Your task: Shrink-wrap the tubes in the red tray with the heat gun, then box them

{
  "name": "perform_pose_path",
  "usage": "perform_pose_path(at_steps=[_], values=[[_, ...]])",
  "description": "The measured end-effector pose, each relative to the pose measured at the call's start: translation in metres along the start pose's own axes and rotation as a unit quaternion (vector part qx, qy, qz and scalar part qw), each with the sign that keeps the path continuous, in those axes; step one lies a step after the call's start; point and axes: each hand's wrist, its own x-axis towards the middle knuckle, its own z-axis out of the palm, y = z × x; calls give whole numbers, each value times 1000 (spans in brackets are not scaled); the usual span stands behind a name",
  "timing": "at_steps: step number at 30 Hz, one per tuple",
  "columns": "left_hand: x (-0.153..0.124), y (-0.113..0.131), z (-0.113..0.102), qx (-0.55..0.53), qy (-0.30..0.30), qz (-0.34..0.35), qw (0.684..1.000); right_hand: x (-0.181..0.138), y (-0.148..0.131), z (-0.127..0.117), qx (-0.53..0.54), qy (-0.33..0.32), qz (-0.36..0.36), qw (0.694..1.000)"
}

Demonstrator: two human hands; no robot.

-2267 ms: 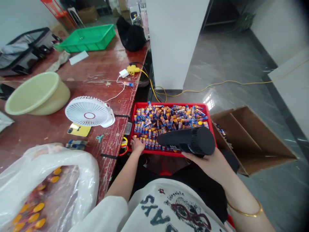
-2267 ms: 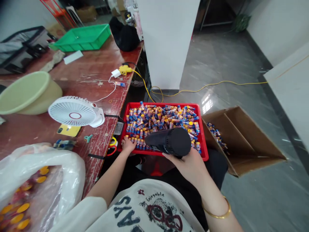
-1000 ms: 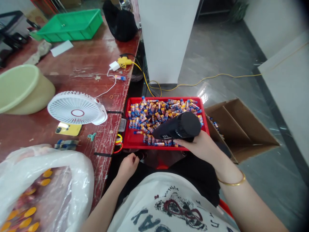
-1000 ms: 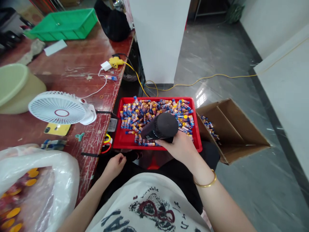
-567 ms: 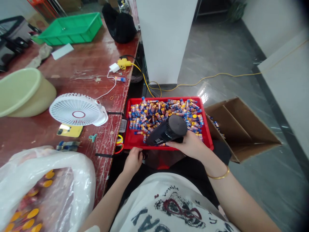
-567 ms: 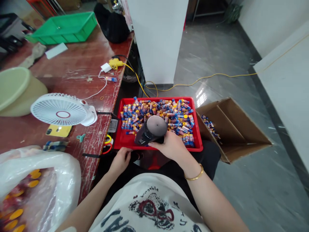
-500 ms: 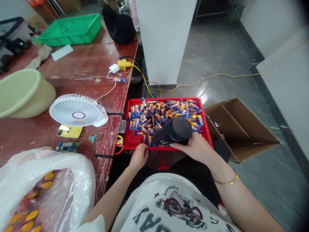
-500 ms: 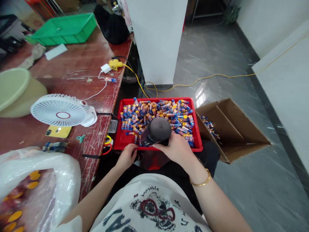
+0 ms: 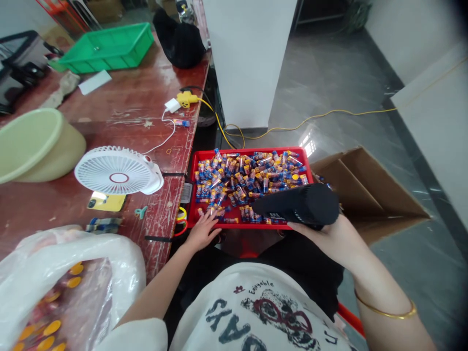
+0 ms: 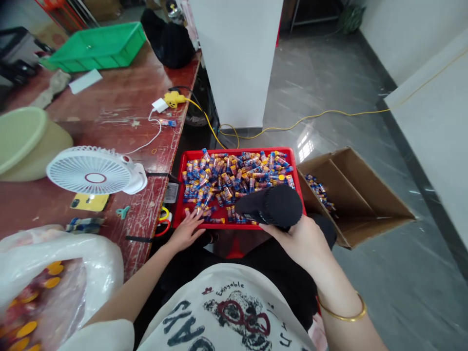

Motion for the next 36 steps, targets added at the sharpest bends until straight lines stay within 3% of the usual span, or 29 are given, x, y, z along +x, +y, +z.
perform_pose_path(at_steps=[4,8,15,20,25,32,36], values=[[-28,1,7,27,104,-124,986,14,-21,23,42,-75,-23,996],[-34,17,13,21,126,-163,978,19,-33,31,74,-81,-34,993],[-16,43,-3,34,74,-231,970,16,-31,43,72,-93,-39,992],[-39,50,-12,45,-5,-323,945,17,-43,58,33,-144,-59,987],[-64,54,0,28,-53,-377,924,14,-42,56,9,-137,-70,988],[-62,52,7,7,-62,-377,924,10,-30,74,51,-122,-58,989],[-61,48,3,1,-58,-377,924,8,-13,81,95,-68,-28,993]])
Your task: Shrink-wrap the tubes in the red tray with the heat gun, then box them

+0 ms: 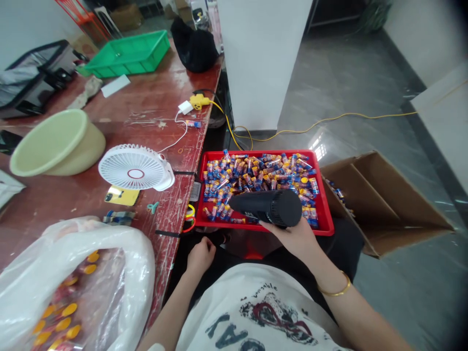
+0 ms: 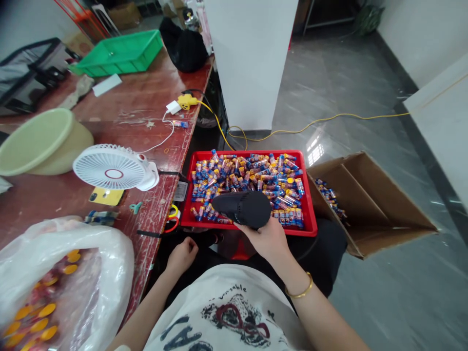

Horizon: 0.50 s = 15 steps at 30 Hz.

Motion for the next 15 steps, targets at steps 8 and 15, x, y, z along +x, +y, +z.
perform_pose_path(at_steps=[8,15], values=[[-4,-3,2,4,-17,-2,1000,-31,20,4,27,-17,61,998],[-7,-3,6,2,-24,26,999,-36,-4,21,-41,-51,32,997]])
